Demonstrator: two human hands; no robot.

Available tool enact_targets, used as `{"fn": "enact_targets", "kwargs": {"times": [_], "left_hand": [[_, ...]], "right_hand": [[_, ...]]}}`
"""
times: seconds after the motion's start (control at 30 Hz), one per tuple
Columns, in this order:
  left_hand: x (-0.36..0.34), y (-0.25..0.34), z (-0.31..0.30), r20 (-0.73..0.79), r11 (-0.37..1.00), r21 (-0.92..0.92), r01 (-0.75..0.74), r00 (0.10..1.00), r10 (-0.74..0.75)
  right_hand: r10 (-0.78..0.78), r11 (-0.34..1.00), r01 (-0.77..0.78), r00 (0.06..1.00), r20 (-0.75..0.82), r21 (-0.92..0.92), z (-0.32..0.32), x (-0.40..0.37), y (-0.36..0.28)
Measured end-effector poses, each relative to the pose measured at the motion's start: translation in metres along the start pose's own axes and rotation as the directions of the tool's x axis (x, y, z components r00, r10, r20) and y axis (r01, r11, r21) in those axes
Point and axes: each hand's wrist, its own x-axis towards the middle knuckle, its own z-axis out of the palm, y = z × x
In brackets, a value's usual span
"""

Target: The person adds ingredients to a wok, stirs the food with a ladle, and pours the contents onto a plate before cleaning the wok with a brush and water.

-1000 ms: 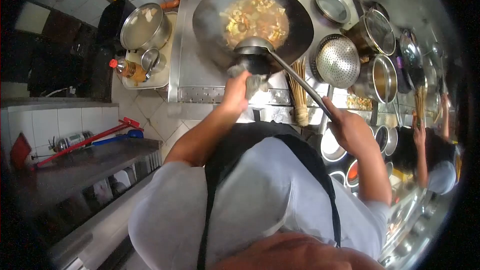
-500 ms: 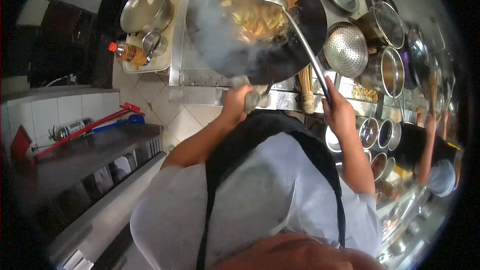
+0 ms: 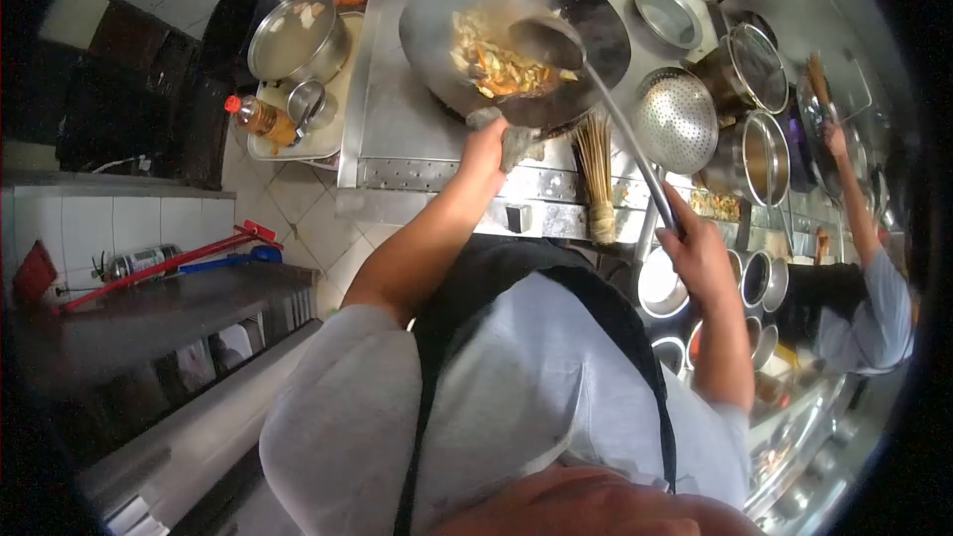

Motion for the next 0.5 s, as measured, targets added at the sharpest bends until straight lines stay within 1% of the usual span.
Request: {"fn": "enact_targets", "kwargs": {"times": [0.03, 0.07, 0.1, 0.13, 0.17, 0.2, 0.23, 0.27, 0.3, 0.33, 0.37, 0.4, 0.43, 0.47, 0.5], "left_hand": [[-0.03, 0.001, 0.011, -0.05, 1.0, -0.015, -0.019, 0.999, 0.018], [-0.051, 0.001, 0.015, -0.097, 0.999, -0.027, -0.041, 0.995, 0.038], [-0.04, -0.02, -0.018, -0.12, 1.0, 0.0, -0.02, 0.993, 0.02], [-0.058, -0.016, -0.009, -0.201, 0.996, 0.083, -0.016, 0.979, 0.033], [-0.073, -0.01, 0.001, -0.28, 0.986, 0.166, -0.006, 0.958, 0.053], [-0.068, -0.009, 0.001, -0.285, 0.986, 0.168, -0.002, 0.957, 0.051], [-0.058, -0.007, 0.001, -0.213, 0.993, 0.117, -0.011, 0.976, 0.036], [-0.051, -0.006, 0.001, -0.139, 0.998, 0.063, -0.015, 0.99, 0.024], [-0.043, -0.004, 0.001, -0.143, 0.998, 0.06, -0.014, 0.989, 0.022], [-0.036, 0.001, 0.001, -0.09, 0.988, 0.153, -0.005, 0.996, 0.019], [-0.033, 0.002, -0.002, -0.039, 0.97, 0.245, -0.001, 0.999, 0.011], [-0.037, -0.004, -0.009, -0.044, 0.97, 0.243, -0.002, 0.999, 0.014], [-0.044, -0.018, -0.018, -0.1, 0.99, 0.141, -0.024, 0.994, 0.038], [-0.049, -0.035, -0.03, -0.151, 0.998, 0.039, -0.051, 0.987, 0.057], [-0.053, -0.052, -0.064, 0.005, 1.0, 0.016, 0.015, 1.0, -0.015]], "right_hand": [[0.0, 1.0, 0.0, 1.0, -0.005, 0.002, -0.008, -0.004, 0.003], [-0.095, 0.993, 0.097, 0.995, 0.026, -0.064, -0.014, -0.01, 0.01], [-0.185, 0.973, 0.192, 0.98, 0.068, -0.127, -0.022, -0.014, 0.013], [-0.086, 0.962, 0.135, 0.975, 0.205, -0.236, -0.034, -0.018, 0.0], [-0.088, 0.963, 0.135, 0.975, 0.205, -0.232, -0.032, -0.013, -0.003], [-0.117, 0.938, 0.176, 0.972, 0.203, -0.299, -0.029, -0.009, -0.005], [-0.144, 0.906, 0.213, 0.968, 0.207, -0.365, -0.025, -0.005, -0.007], [-0.238, 0.901, 0.276, 0.96, 0.149, -0.335, -0.015, 0.004, -0.007], [-0.218, 0.892, 0.253, 0.967, 0.133, -0.375, -0.003, 0.02, -0.01], [-0.2, 0.881, 0.231, 0.973, 0.117, -0.413, 0.013, 0.037, -0.01], [-0.204, 0.88, 0.237, 0.971, 0.124, -0.412, 0.035, 0.054, -0.002], [-0.231, 0.878, 0.224, 0.972, 0.034, -0.424, 0.059, 0.071, 0.01], [-0.255, 0.877, 0.204, 0.965, -0.061, -0.435, 0.068, 0.08, 0.016], [-0.234, 0.892, 0.189, 0.97, -0.061, -0.411, 0.068, 0.076, 0.015], [-0.214, 0.907, 0.174, 0.975, -0.063, -0.384, 0.069, 0.068, 0.015]]}}
